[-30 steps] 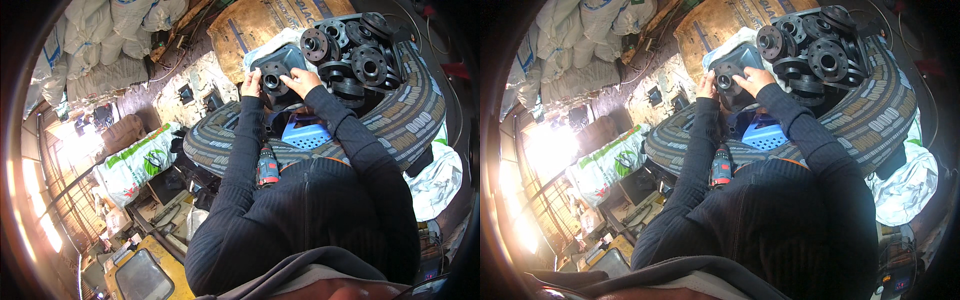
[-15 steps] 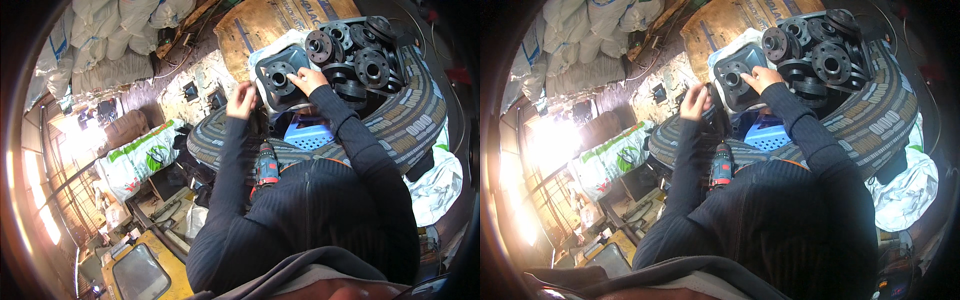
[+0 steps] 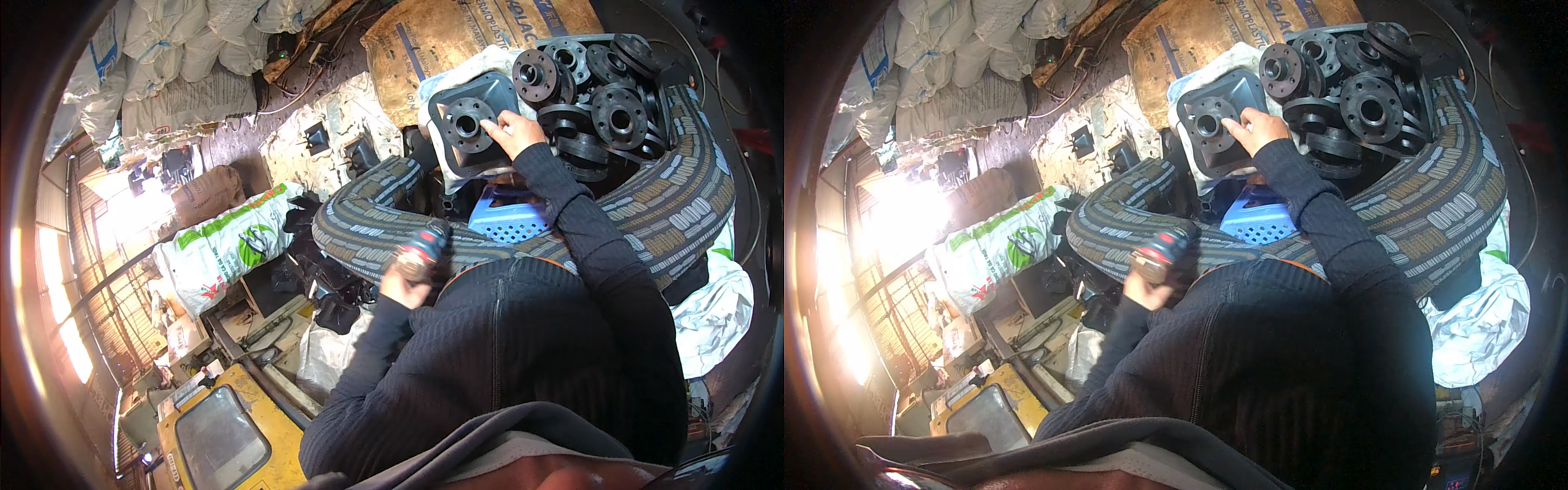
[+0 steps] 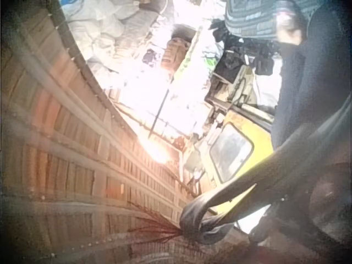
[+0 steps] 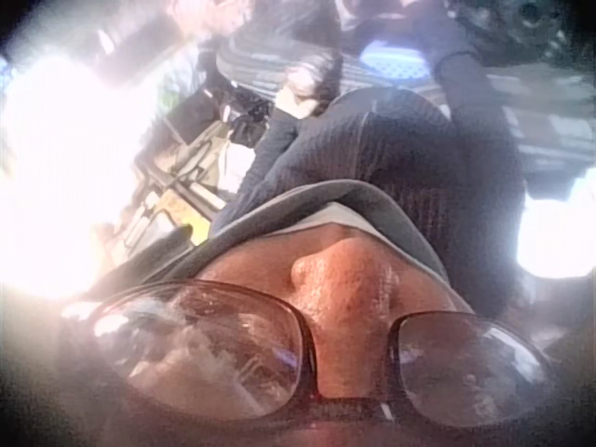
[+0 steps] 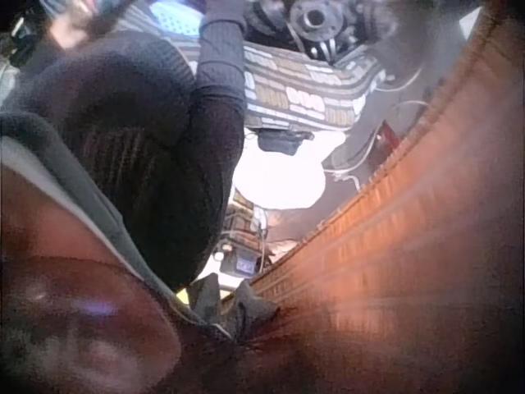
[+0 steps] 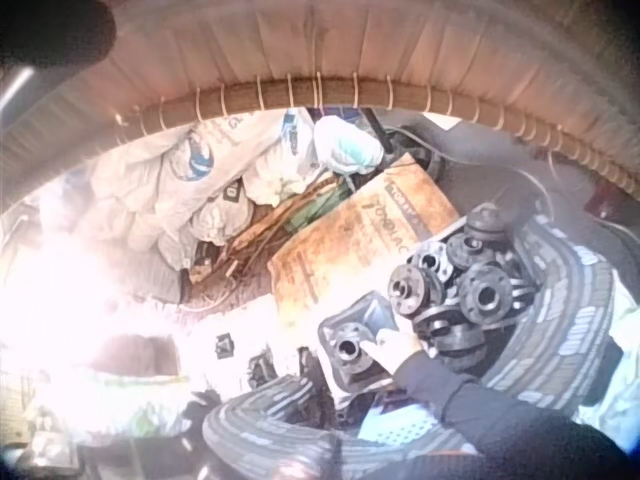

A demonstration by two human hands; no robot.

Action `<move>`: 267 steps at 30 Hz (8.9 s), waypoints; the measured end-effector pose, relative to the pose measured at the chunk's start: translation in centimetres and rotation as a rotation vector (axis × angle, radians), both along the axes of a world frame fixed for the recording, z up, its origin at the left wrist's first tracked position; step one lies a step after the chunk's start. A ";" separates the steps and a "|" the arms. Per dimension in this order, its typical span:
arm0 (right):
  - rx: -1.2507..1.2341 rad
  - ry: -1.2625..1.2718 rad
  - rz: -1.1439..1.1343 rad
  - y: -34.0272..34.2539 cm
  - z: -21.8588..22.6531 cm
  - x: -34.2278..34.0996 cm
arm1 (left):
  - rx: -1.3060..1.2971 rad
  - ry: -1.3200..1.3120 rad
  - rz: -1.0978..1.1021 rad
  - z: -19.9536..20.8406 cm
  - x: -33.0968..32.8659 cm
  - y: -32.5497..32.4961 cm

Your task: The person sits on the floor and repeatedly picks up black circular mechanical parts from a white sack, places them into a metal tray, and stacks them. The person then uses a cordless drill to fasten a part onto a larger assembly.

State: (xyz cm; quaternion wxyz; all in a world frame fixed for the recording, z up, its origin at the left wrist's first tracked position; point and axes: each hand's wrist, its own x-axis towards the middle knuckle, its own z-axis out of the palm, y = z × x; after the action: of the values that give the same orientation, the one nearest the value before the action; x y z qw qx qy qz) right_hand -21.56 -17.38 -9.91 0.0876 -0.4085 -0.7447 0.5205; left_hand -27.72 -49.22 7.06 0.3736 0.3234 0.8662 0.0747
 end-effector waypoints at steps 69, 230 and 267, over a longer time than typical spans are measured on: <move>0.017 0.195 -0.092 0.7 1.5 1.0 | 0.335 -0.020 -0.090 4.6 -10.7 19.2; -1.809 0.812 -0.245 -1.8 4.7 2.4 | 0.407 0.197 -0.431 6.6 -2.1 16.0; -0.996 0.277 -0.395 -0.2 -0.9 0.0 | -0.038 0.160 -0.732 4.5 -8.4 23.8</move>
State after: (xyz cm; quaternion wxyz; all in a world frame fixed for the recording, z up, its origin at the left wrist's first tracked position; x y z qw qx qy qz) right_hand -21.57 -17.55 -10.80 0.0767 -0.4603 -0.2991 0.8323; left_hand -36.12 -25.44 11.55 0.3127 0.6095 0.7208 -0.1056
